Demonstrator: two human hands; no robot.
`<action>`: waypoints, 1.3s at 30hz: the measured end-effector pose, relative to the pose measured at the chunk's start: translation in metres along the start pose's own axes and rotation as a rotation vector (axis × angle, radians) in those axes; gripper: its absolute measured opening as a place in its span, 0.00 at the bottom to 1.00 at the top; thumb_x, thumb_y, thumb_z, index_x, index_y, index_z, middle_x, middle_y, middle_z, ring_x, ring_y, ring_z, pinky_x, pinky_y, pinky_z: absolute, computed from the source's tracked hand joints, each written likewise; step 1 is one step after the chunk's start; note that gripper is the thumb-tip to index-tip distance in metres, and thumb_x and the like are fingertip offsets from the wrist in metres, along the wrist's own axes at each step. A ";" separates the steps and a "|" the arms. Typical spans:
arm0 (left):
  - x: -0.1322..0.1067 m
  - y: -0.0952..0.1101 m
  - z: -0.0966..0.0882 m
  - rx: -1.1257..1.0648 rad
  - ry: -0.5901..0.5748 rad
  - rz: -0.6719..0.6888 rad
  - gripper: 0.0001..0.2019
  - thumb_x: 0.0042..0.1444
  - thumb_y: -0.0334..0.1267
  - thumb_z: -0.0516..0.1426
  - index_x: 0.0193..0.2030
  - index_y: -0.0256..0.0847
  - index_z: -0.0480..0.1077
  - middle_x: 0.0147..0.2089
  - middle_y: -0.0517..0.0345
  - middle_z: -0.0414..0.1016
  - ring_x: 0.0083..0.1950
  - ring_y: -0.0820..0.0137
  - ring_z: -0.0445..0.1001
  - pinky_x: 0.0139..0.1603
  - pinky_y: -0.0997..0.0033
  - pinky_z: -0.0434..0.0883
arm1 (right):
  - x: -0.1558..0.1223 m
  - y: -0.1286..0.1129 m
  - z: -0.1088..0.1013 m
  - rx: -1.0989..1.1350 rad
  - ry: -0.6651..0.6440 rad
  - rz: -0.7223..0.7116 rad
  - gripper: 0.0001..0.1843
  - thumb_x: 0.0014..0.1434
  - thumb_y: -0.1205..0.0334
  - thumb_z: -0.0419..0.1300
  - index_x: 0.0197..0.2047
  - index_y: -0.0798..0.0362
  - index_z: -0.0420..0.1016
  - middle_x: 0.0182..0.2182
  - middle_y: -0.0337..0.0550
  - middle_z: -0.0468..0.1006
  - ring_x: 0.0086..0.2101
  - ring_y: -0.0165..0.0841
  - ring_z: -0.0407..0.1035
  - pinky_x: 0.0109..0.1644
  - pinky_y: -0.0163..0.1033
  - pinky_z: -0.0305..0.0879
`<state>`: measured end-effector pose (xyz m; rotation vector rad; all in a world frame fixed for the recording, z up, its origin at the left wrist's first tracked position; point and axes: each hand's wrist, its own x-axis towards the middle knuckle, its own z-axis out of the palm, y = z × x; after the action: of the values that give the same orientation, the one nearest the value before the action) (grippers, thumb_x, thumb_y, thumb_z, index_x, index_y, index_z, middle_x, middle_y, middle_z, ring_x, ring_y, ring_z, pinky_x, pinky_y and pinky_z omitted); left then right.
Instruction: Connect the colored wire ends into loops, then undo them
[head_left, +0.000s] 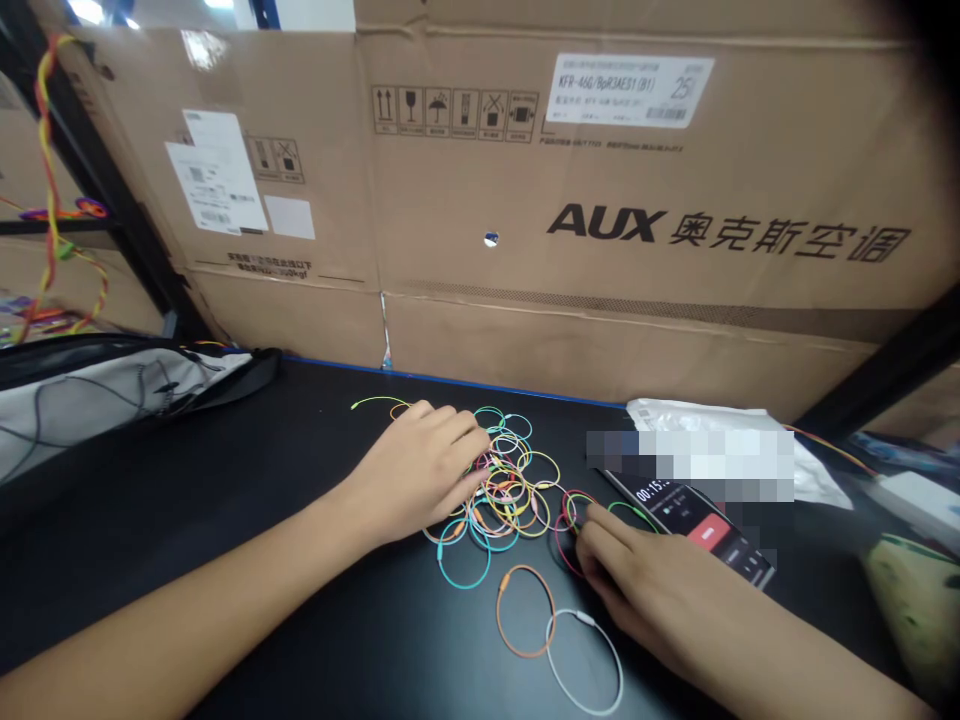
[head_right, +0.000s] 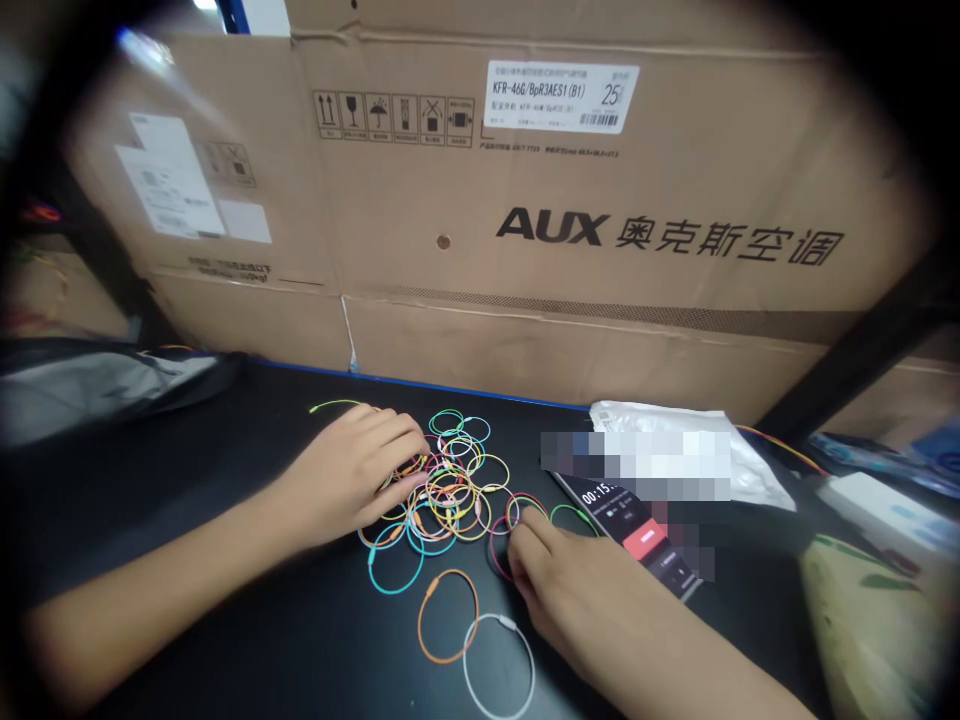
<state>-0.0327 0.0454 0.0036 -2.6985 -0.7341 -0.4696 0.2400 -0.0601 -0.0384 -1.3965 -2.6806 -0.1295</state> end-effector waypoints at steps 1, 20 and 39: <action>0.000 -0.001 0.001 -0.014 0.008 0.016 0.10 0.71 0.41 0.53 0.44 0.39 0.71 0.42 0.53 0.74 0.40 0.62 0.70 0.41 0.61 0.62 | 0.001 0.001 -0.001 0.009 -0.006 0.004 0.10 0.69 0.72 0.46 0.39 0.48 0.62 0.36 0.43 0.74 0.24 0.36 0.74 0.24 0.42 0.61; 0.008 0.045 0.007 -0.226 0.353 0.390 0.10 0.72 0.32 0.52 0.48 0.35 0.76 0.44 0.53 0.81 0.39 0.68 0.76 0.39 0.64 0.67 | 0.008 -0.015 -0.032 0.592 -0.007 0.086 0.08 0.74 0.69 0.46 0.43 0.47 0.59 0.43 0.43 0.66 0.37 0.36 0.68 0.42 0.46 0.69; -0.001 0.033 0.001 -0.451 0.463 0.237 0.06 0.69 0.35 0.59 0.44 0.35 0.76 0.40 0.54 0.84 0.40 0.71 0.83 0.41 0.74 0.80 | 0.007 -0.012 0.001 0.786 0.343 0.200 0.26 0.70 0.63 0.58 0.69 0.40 0.61 0.41 0.41 0.75 0.31 0.33 0.71 0.32 0.39 0.73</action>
<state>-0.0158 0.0184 -0.0049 -2.8412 -0.1894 -1.2672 0.2261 -0.0617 -0.0387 -1.2098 -1.9474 0.5796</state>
